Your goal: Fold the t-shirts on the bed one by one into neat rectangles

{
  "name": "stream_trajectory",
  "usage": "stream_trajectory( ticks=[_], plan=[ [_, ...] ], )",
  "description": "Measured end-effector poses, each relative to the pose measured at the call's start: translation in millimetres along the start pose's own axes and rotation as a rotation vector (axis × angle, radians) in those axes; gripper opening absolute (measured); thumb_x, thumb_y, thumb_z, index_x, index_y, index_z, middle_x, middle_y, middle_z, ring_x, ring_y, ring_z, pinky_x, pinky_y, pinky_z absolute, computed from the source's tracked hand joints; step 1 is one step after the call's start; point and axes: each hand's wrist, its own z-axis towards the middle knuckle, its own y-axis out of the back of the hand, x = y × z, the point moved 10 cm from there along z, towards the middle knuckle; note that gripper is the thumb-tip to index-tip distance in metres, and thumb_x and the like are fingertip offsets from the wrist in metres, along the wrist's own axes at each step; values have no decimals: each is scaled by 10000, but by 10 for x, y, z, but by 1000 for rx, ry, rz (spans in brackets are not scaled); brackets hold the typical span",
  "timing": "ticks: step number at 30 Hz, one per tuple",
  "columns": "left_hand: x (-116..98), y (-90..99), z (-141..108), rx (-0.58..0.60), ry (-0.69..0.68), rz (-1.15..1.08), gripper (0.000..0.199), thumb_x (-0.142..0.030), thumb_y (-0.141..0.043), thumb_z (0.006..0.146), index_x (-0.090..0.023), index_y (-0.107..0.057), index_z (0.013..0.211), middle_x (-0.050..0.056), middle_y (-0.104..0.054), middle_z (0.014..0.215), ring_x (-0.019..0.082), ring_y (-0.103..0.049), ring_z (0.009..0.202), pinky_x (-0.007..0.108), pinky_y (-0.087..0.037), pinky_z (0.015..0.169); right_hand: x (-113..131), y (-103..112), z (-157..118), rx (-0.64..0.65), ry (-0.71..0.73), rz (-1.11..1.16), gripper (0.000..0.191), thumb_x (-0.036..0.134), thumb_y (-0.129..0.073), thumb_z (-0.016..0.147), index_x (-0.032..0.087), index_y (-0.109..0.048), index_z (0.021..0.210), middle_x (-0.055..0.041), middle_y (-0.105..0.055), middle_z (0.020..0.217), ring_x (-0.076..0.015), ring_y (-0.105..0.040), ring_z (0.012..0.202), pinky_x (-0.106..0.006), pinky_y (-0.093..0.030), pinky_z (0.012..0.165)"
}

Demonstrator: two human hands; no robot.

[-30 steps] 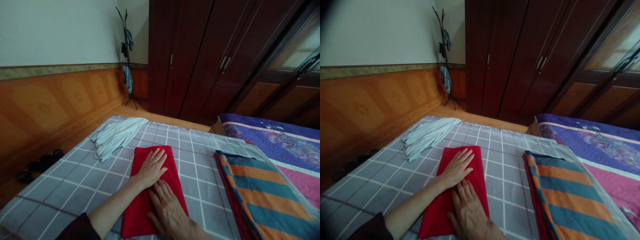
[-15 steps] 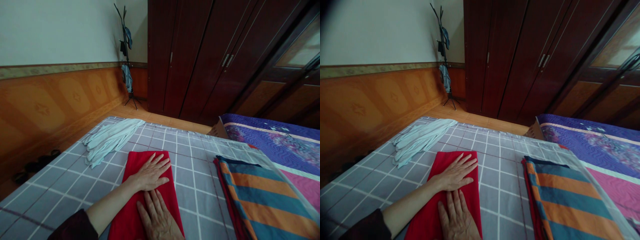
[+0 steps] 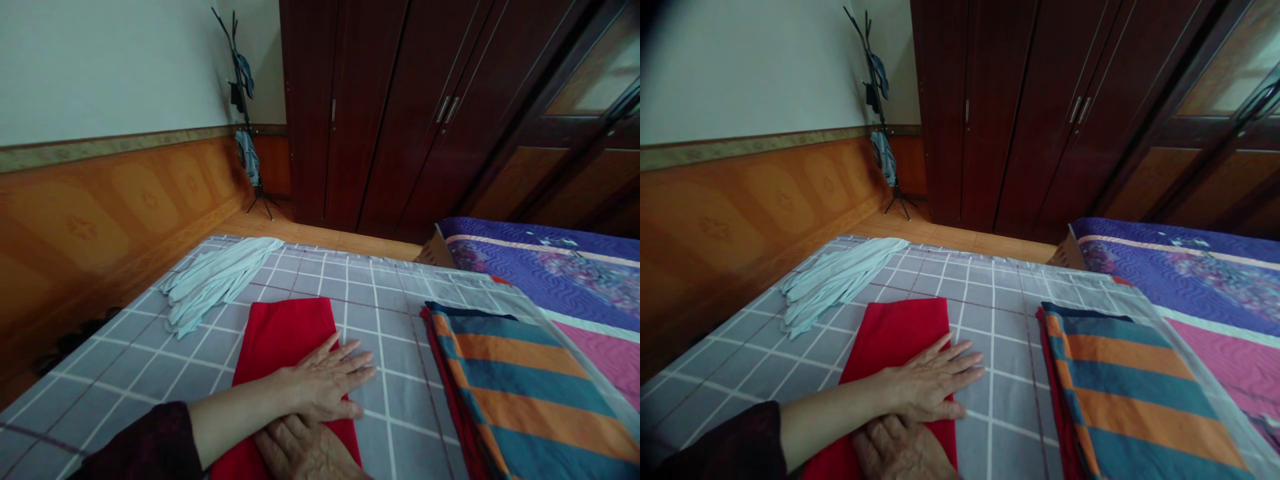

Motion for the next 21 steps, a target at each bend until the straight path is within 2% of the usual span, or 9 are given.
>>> stream_trajectory(
  ticks=[3,6,12,16,21],
  plan=[
    [40,-50,46,-12,17,-13,632,-511,-345,937,-220,-179,1473,40,-136,1548,211,21,1427,498,46,1141,18,-6,12,-4,15,-14,416,214,-359,974,133,-389,1380,-52,-576,1283,-175,-525,1172,-291,-469,950],
    [180,-7,77,-46,37,12,661,-538,-350,923,-222,-170,1475,48,-108,1552,216,43,1425,484,51,1140,38,29,-3,-2,61,-56,408,261,-368,976,114,-415,1354,-65,-561,1298,-206,-508,1189,-326,-457,967],
    [683,219,168,-105,206,123,680,-515,-377,913,-186,-175,1472,84,-94,1552,230,26,1425,481,17,1139,55,38,-74,34,112,-93,446,386,-336,981,125,-436,1328,-95,-507,1352,-235,-441,1257,-365,-394,1031],
    [929,311,278,-129,257,183,656,-525,-339,922,-177,-212,1463,82,-168,1542,240,-19,1426,491,-7,1137,34,3,-67,119,86,18,541,471,-278,977,105,-394,1359,-132,-441,1401,-261,-381,1301,-406,-346,1066],
    [1337,415,440,-170,405,217,593,-508,-279,941,-219,-230,1457,58,-181,1541,235,-99,1421,484,-72,1139,23,14,-78,236,41,163,554,446,-256,988,102,-305,1420,-138,-324,1470,-265,-270,1360,-414,-262,1115]
  ],
)
